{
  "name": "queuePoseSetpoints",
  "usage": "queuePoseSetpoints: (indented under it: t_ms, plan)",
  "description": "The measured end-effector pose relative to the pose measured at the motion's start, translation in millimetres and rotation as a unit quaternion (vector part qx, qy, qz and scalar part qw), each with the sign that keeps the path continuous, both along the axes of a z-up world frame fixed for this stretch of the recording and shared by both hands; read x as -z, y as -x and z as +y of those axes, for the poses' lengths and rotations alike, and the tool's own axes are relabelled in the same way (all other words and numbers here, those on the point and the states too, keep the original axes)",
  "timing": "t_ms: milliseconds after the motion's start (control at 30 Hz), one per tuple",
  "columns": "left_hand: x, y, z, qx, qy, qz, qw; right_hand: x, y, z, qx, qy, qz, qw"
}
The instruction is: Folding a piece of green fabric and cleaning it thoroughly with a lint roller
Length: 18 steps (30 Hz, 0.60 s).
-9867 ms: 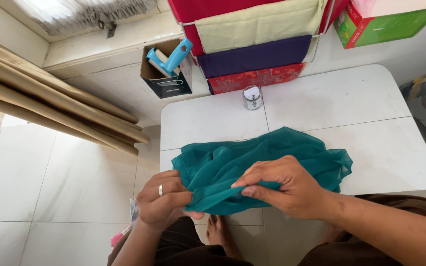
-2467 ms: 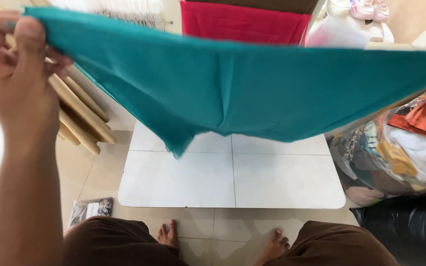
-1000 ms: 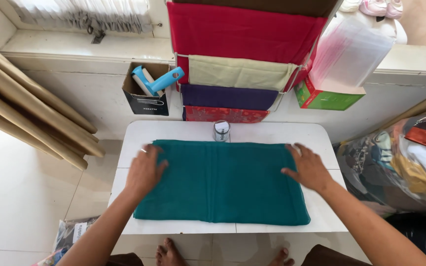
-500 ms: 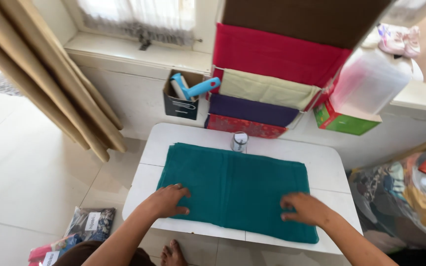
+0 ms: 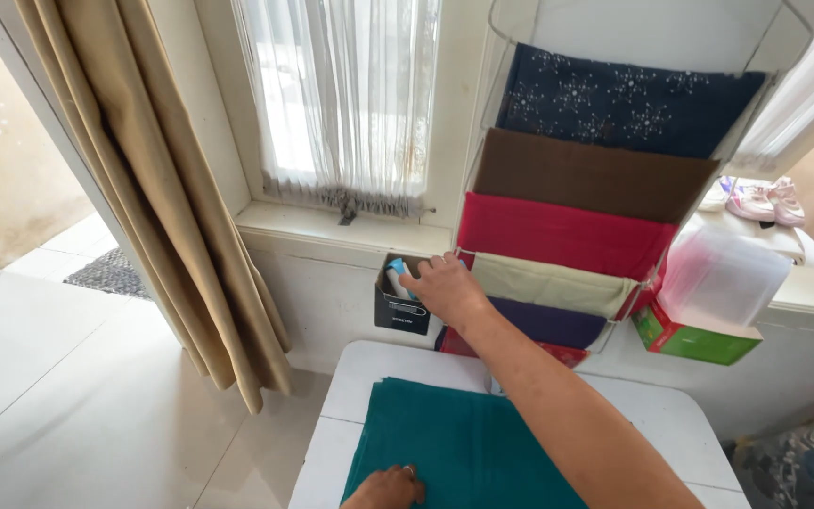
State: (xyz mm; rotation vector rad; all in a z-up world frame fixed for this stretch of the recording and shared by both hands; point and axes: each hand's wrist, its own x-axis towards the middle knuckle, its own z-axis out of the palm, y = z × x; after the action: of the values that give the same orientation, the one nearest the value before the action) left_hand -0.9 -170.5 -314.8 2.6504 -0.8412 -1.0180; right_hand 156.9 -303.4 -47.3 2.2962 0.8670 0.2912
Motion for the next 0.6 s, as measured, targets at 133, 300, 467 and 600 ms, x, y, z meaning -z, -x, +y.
queuePoseSetpoints:
  t_ms: [133, 300, 467, 600]
  plan:
    - [6, 14, 3, 0.017, 0.024, -0.026, 0.999, -31, 7, -17, -0.040, -0.039, 0.026, 0.998]
    - [-7, 21, 12, 0.013, 0.072, -0.043, 0.996, -18, -8, -70, -0.141, -0.281, -0.044, 0.948]
    - [28, 19, 7, -0.022, 0.048, -0.109, 0.993, 10, 61, -116, -0.141, -0.527, -0.100, 0.832]
    - [52, 26, 8, -0.022, 0.057, -0.146, 0.987, 120, 90, -191, 0.005, -0.488, 0.061, 0.871]
